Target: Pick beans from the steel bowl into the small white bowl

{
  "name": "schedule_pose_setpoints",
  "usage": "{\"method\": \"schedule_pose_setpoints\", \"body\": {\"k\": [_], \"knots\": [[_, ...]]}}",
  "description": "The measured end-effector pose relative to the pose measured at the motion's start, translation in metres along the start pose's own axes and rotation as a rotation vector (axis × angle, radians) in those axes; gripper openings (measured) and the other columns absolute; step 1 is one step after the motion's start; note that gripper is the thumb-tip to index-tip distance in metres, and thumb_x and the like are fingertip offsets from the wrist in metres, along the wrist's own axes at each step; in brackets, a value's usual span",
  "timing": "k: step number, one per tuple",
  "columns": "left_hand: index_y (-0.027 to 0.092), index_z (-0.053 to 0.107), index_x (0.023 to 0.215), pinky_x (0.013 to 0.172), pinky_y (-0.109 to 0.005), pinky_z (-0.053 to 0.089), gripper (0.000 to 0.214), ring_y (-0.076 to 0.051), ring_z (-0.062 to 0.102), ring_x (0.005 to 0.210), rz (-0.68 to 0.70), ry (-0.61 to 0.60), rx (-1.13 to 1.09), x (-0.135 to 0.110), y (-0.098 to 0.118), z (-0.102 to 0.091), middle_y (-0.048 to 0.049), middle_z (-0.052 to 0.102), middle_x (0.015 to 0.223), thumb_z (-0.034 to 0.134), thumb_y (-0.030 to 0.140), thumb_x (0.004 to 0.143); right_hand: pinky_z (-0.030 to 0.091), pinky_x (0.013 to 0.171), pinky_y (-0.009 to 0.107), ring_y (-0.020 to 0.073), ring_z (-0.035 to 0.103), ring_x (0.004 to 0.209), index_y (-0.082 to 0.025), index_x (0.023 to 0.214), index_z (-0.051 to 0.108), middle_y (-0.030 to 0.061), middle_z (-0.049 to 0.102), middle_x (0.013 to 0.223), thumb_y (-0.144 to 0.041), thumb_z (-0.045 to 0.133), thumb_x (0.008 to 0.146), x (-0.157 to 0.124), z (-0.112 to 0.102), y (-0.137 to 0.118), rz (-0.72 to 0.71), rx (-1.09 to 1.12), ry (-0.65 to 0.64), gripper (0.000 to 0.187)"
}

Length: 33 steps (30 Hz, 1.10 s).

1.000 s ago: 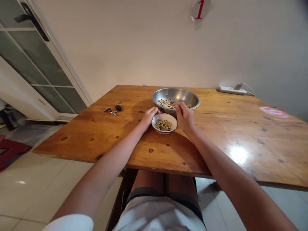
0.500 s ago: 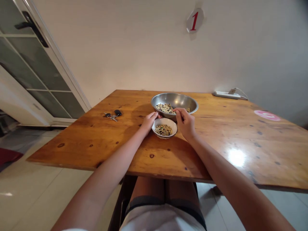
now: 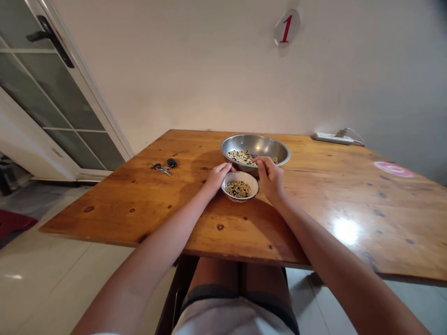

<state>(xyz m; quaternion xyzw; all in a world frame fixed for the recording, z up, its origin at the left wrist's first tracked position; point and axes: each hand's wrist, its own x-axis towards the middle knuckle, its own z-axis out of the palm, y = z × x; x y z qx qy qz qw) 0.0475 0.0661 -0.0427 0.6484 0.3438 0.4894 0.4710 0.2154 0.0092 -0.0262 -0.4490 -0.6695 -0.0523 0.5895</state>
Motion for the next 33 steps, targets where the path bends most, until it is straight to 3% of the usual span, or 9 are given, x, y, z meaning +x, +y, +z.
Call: {"method": "schedule_pose_setpoints", "body": {"k": [6, 12, 15, 18, 20, 22, 24, 27, 33], "knots": [[0.016, 0.059, 0.067, 0.07, -0.024, 0.04, 0.028, -0.015, 0.053, 0.069, -0.043, 0.0, -0.052, 0.001, -0.001, 0.003, -0.0006, 0.059, 0.069, 0.049, 0.036, 0.084, 0.047, 0.07, 0.026, 0.0142, 0.063, 0.075, -0.023, 0.089, 0.061, 0.0017, 0.069, 0.084, -0.027, 0.041, 0.093, -0.003, 0.004, -0.001, -0.001, 0.006, -0.061, 0.021], [0.017, 0.059, 0.067, 0.075, -0.024, 0.041, 0.027, -0.015, 0.054, 0.074, -0.075, 0.016, -0.048, -0.003, 0.006, 0.004, -0.0012, 0.06, 0.074, 0.049, 0.036, 0.084, 0.047, 0.066, 0.026, 0.0137, 0.062, 0.069, -0.023, 0.088, 0.06, 0.0013, 0.068, 0.08, -0.027, 0.041, 0.093, -0.006, 0.007, -0.005, -0.007, 0.052, -0.087, 0.02], [0.017, 0.06, 0.066, 0.076, -0.025, 0.041, 0.027, -0.017, 0.055, 0.076, -0.085, 0.011, -0.022, -0.009, 0.012, 0.003, -0.0019, 0.061, 0.077, 0.051, 0.038, 0.082, 0.047, 0.065, 0.024, 0.013, 0.062, 0.069, -0.021, 0.089, 0.06, 0.0017, 0.069, 0.083, -0.025, 0.042, 0.093, -0.011, -0.009, -0.004, 0.005, 0.054, -0.15, 0.019], [0.018, 0.061, 0.064, 0.072, -0.025, 0.042, 0.027, -0.017, 0.054, 0.073, -0.106, -0.003, -0.006, -0.017, 0.017, -0.001, -0.0021, 0.061, 0.074, 0.054, 0.039, 0.079, 0.044, 0.054, 0.02, 0.0106, 0.059, 0.054, -0.021, 0.09, 0.061, -0.0011, 0.067, 0.07, -0.021, 0.045, 0.091, -0.017, -0.032, 0.0, -0.032, 0.039, -0.353, 0.016], [0.02, 0.063, 0.066, 0.067, -0.026, 0.043, 0.029, -0.017, 0.054, 0.069, -0.17, -0.019, 0.044, -0.022, 0.02, -0.004, -0.0019, 0.061, 0.076, 0.053, 0.044, 0.08, 0.046, 0.054, 0.02, 0.0108, 0.061, 0.053, -0.021, 0.09, 0.061, -0.0007, 0.069, 0.071, -0.018, 0.044, 0.091, -0.019, -0.043, 0.002, -0.035, 0.054, -0.413, 0.016], [0.021, 0.066, 0.068, 0.075, -0.028, 0.044, 0.032, -0.021, 0.057, 0.084, -0.192, -0.055, 0.151, -0.026, 0.023, -0.008, -0.004, 0.064, 0.094, 0.052, 0.047, 0.081, 0.046, 0.052, 0.02, 0.0112, 0.062, 0.053, -0.022, 0.092, 0.06, -0.0006, 0.07, 0.07, -0.017, 0.043, 0.091, -0.019, -0.047, 0.002, 0.008, 0.067, -0.362, 0.018], [0.023, 0.068, 0.068, 0.088, -0.031, 0.042, 0.032, -0.025, 0.054, 0.102, -0.169, -0.003, 0.199, -0.029, 0.025, -0.012, -0.0048, 0.063, 0.106, 0.052, 0.047, 0.081, 0.048, 0.054, 0.019, 0.0112, 0.064, 0.056, -0.023, 0.093, 0.059, -0.001, 0.071, 0.072, -0.014, 0.044, 0.09, -0.017, -0.045, 0.0, 0.009, 0.101, -0.394, 0.018], [0.025, 0.067, 0.066, 0.097, -0.035, 0.038, 0.034, -0.026, 0.053, 0.106, -0.223, 0.039, 0.227, -0.031, 0.027, -0.016, -0.0048, 0.062, 0.109, 0.048, 0.049, 0.082, 0.049, 0.055, 0.019, 0.0123, 0.067, 0.058, -0.024, 0.099, 0.058, -0.0008, 0.072, 0.074, -0.013, 0.045, 0.089, -0.016, -0.041, -0.003, -0.02, 0.158, -0.513, 0.019], [0.026, 0.068, 0.066, 0.097, -0.037, 0.039, 0.036, -0.027, 0.053, 0.107, -0.224, -0.012, 0.258, -0.033, 0.022, -0.018, -0.0059, 0.059, 0.11, 0.047, 0.051, 0.082, 0.048, 0.051, 0.022, 0.0139, 0.066, 0.055, -0.024, 0.101, 0.057, 0.0, 0.072, 0.072, -0.015, 0.042, 0.091, -0.017, -0.042, -0.007, -0.001, 0.118, -0.53, 0.02]]}}
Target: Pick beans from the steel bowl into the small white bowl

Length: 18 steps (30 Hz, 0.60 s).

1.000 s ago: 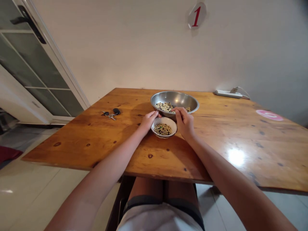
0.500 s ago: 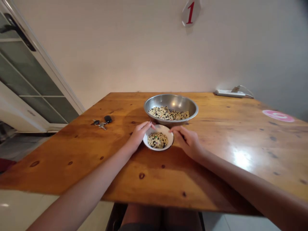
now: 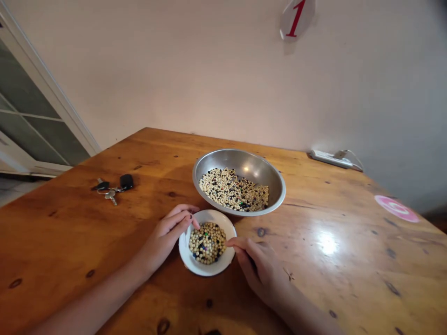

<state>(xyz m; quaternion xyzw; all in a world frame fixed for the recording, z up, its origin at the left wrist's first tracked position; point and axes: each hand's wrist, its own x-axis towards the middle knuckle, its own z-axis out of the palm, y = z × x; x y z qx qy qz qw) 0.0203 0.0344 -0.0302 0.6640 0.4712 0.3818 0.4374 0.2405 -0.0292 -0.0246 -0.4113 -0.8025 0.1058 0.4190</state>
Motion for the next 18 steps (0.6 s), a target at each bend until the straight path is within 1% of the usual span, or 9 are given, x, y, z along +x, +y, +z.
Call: {"method": "schedule_pose_setpoints", "body": {"k": [4, 8, 15, 18], "knots": [[0.026, 0.069, 0.068, 0.097, -0.036, 0.039, 0.037, -0.027, 0.052, 0.108, 0.025, -0.007, 0.012, -0.0021, -0.0004, -0.0008, -0.0067, 0.057, 0.111, 0.045, 0.05, 0.083, 0.051, 0.054, 0.022, 0.0148, 0.069, 0.061, -0.023, 0.101, 0.058, 0.0023, 0.073, 0.078, -0.014, 0.043, 0.091, 0.0005, 0.0018, -0.0002, -0.013, -0.008, -0.017, 0.02], [0.025, 0.069, 0.069, 0.091, -0.034, 0.043, 0.037, -0.027, 0.052, 0.109, 0.034, -0.03, 0.012, -0.0038, -0.0002, -0.0024, -0.0067, 0.056, 0.112, 0.045, 0.05, 0.083, 0.053, 0.058, 0.023, 0.0166, 0.071, 0.067, -0.021, 0.101, 0.059, 0.0048, 0.074, 0.083, -0.016, 0.043, 0.091, 0.0012, 0.0059, 0.0028, 0.005, -0.036, -0.01, 0.02], [0.025, 0.068, 0.067, 0.097, -0.035, 0.039, 0.038, -0.027, 0.05, 0.111, 0.041, -0.014, 0.033, -0.0032, -0.001, -0.003, -0.0063, 0.056, 0.112, 0.045, 0.05, 0.084, 0.052, 0.059, 0.021, 0.0151, 0.07, 0.067, -0.019, 0.099, 0.06, 0.0044, 0.074, 0.081, -0.016, 0.043, 0.092, 0.0025, 0.0052, 0.0034, 0.031, -0.037, 0.0, 0.019], [0.023, 0.067, 0.069, 0.098, -0.034, 0.037, 0.04, -0.027, 0.049, 0.112, 0.023, -0.012, 0.062, -0.0076, 0.0005, -0.0057, -0.0065, 0.055, 0.114, 0.042, 0.05, 0.086, 0.051, 0.06, 0.02, 0.0134, 0.07, 0.066, -0.019, 0.099, 0.06, 0.0031, 0.073, 0.079, -0.015, 0.043, 0.092, 0.003, 0.0036, 0.0012, 0.038, -0.003, -0.028, 0.018]]}}
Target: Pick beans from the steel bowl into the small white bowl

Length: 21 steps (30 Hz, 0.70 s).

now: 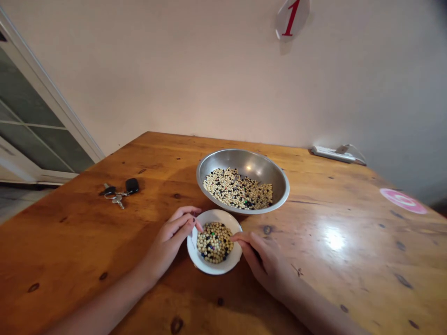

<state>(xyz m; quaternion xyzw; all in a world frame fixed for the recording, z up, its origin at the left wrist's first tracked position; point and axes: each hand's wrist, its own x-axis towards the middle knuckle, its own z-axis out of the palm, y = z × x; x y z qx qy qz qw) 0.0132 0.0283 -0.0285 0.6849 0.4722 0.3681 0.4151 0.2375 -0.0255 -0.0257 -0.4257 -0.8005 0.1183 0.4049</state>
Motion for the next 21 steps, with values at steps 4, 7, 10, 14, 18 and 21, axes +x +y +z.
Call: {"method": "schedule_pose_setpoints", "body": {"k": [4, 7, 10, 14, 18, 21], "knots": [[0.021, 0.066, 0.072, 0.095, -0.033, 0.037, 0.042, -0.025, 0.05, 0.109, -0.081, -0.072, 0.006, -0.0062, 0.0002, -0.0043, -0.0057, 0.052, 0.118, 0.04, 0.051, 0.088, 0.048, 0.056, 0.019, 0.0114, 0.067, 0.058, -0.02, 0.097, 0.059, -0.0011, 0.071, 0.072, -0.016, 0.042, 0.093, 0.001, -0.002, -0.0002, 0.03, 0.029, -0.044, 0.018], [0.021, 0.063, 0.07, 0.103, -0.036, 0.03, 0.041, -0.026, 0.046, 0.115, -0.202, -0.016, -0.085, -0.007, -0.0009, -0.0066, -0.0038, 0.052, 0.116, 0.043, 0.053, 0.087, 0.049, 0.058, 0.021, 0.0126, 0.068, 0.062, -0.02, 0.1, 0.058, -0.0001, 0.072, 0.078, -0.016, 0.04, 0.094, 0.0032, -0.0036, 0.0008, 0.036, 0.044, -0.077, 0.019], [0.022, 0.061, 0.068, 0.106, -0.04, 0.026, 0.04, -0.028, 0.042, 0.118, -0.271, 0.039, -0.153, -0.007, -0.0017, -0.008, -0.0033, 0.053, 0.111, 0.046, 0.055, 0.085, 0.049, 0.057, 0.022, 0.0136, 0.068, 0.063, -0.019, 0.1, 0.058, 0.0013, 0.073, 0.081, -0.016, 0.039, 0.094, 0.0046, -0.0035, 0.0018, 0.032, 0.028, -0.094, 0.02], [0.022, 0.061, 0.066, 0.105, -0.043, 0.025, 0.04, -0.028, 0.044, 0.111, -0.276, 0.024, -0.153, -0.0099, -0.0034, -0.0092, -0.0036, 0.053, 0.109, 0.049, 0.057, 0.083, 0.049, 0.054, 0.022, 0.0141, 0.067, 0.061, -0.019, 0.101, 0.057, 0.0011, 0.073, 0.08, -0.018, 0.04, 0.094, 0.003, 0.0008, 0.0037, 0.034, 0.02, -0.1, 0.019], [0.022, 0.062, 0.067, 0.104, -0.042, 0.026, 0.039, -0.027, 0.045, 0.108, -0.234, 0.005, -0.141, -0.0112, -0.0042, -0.0089, -0.0033, 0.052, 0.109, 0.049, 0.055, 0.083, 0.049, 0.055, 0.022, 0.0137, 0.068, 0.063, -0.021, 0.103, 0.055, -0.0001, 0.073, 0.083, -0.017, 0.041, 0.094, 0.001, 0.0017, 0.0056, 0.009, 0.016, -0.1, 0.018], [0.023, 0.062, 0.068, 0.105, -0.041, 0.026, 0.037, -0.027, 0.044, 0.112, -0.213, 0.002, -0.149, -0.0098, -0.0025, -0.0065, -0.0025, 0.052, 0.112, 0.049, 0.054, 0.084, 0.05, 0.057, 0.019, 0.0106, 0.068, 0.063, -0.023, 0.102, 0.054, -0.0021, 0.073, 0.079, -0.019, 0.039, 0.096, -0.0033, -0.0066, 0.0082, 0.043, 0.0, -0.04, 0.017]]}}
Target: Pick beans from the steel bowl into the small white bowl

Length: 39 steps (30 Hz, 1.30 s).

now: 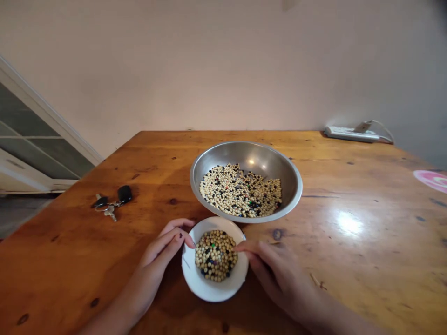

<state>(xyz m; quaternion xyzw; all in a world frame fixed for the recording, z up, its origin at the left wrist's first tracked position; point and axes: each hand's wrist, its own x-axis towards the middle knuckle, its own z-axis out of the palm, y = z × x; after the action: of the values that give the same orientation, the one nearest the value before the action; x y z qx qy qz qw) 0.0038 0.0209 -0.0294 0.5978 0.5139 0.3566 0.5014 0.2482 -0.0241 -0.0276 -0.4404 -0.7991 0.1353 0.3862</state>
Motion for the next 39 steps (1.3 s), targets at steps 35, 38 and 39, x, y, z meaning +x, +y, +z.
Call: {"method": "schedule_pose_setpoints", "body": {"k": [35, 38, 39], "knots": [[0.019, 0.067, 0.075, 0.097, -0.036, 0.04, 0.035, -0.023, 0.054, 0.104, 0.367, 0.022, 0.314, 0.003, 0.014, 0.003, -0.0079, 0.061, 0.113, 0.041, 0.037, 0.091, 0.051, 0.057, 0.019, 0.0126, 0.068, 0.062, -0.022, 0.094, 0.062, 0.0006, 0.073, 0.077, -0.018, 0.041, 0.092, -0.006, -0.006, -0.001, 0.061, -0.061, 0.189, 0.021], [0.02, 0.067, 0.078, 0.096, -0.035, 0.04, 0.031, -0.022, 0.052, 0.106, 0.516, 0.051, 0.423, 0.0, 0.017, 0.004, -0.0073, 0.061, 0.111, 0.041, 0.03, 0.091, 0.047, 0.051, 0.018, 0.0101, 0.061, 0.05, -0.021, 0.089, 0.063, -0.0008, 0.071, 0.072, -0.022, 0.043, 0.093, -0.005, -0.007, 0.001, 0.117, -0.112, 0.287, 0.02], [0.02, 0.067, 0.078, 0.095, -0.035, 0.04, 0.03, -0.022, 0.051, 0.106, 0.562, 0.065, 0.445, -0.002, 0.018, 0.005, -0.0073, 0.061, 0.109, 0.041, 0.027, 0.091, 0.046, 0.05, 0.018, 0.0096, 0.059, 0.049, -0.021, 0.088, 0.063, -0.001, 0.071, 0.071, -0.022, 0.043, 0.093, -0.004, -0.007, 0.002, 0.129, -0.118, 0.3, 0.02]]}}
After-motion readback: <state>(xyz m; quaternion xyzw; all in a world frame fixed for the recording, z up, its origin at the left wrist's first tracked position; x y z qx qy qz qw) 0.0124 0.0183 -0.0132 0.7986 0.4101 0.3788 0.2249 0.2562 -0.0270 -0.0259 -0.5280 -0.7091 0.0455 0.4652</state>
